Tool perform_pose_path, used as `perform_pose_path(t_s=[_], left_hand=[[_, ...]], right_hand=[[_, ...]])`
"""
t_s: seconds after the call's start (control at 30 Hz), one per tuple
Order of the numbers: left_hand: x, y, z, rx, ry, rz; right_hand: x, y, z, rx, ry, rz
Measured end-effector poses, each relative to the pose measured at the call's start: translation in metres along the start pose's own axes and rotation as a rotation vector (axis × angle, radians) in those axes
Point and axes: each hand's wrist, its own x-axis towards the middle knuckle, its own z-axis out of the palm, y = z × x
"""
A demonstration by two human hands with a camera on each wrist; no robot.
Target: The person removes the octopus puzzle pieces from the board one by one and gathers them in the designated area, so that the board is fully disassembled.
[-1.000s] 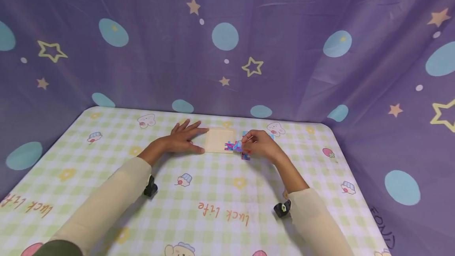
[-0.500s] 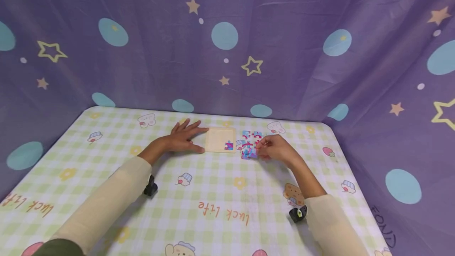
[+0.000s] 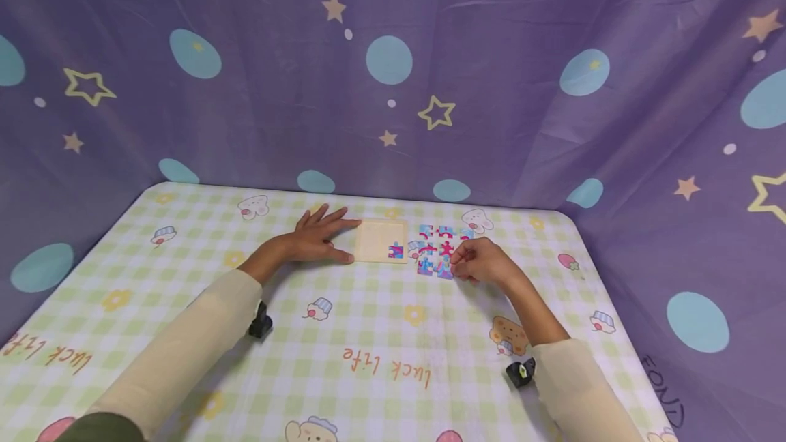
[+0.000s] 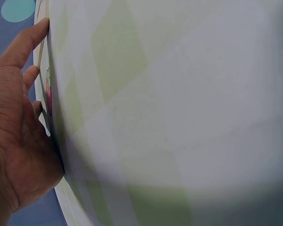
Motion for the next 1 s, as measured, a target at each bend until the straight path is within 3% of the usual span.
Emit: perform_pose_path(t_s=[0.33,0.5,0.63,1.0], left_hand=[[0.003,-0.001,0.002,0.04,-0.005,-0.018],[0.009,-0.007,0.005,0.058,-0.005,-0.039],[0.009,-0.008,0.005,0.06,-0.005,-0.044],[0.008,-0.007,0.004,0.067,-0.004,-0.035]], right_hand=[[0.002,-0.001,0.003,-0.011,0.008,0.006],[0.004,-0.003,0.005,-0.001,0.022,-0.055],[0.01,-0.011,0.01,-0.009,0.036,-0.101],[0.034,-0.038,0.033,-0.033,0.033,-0.124]])
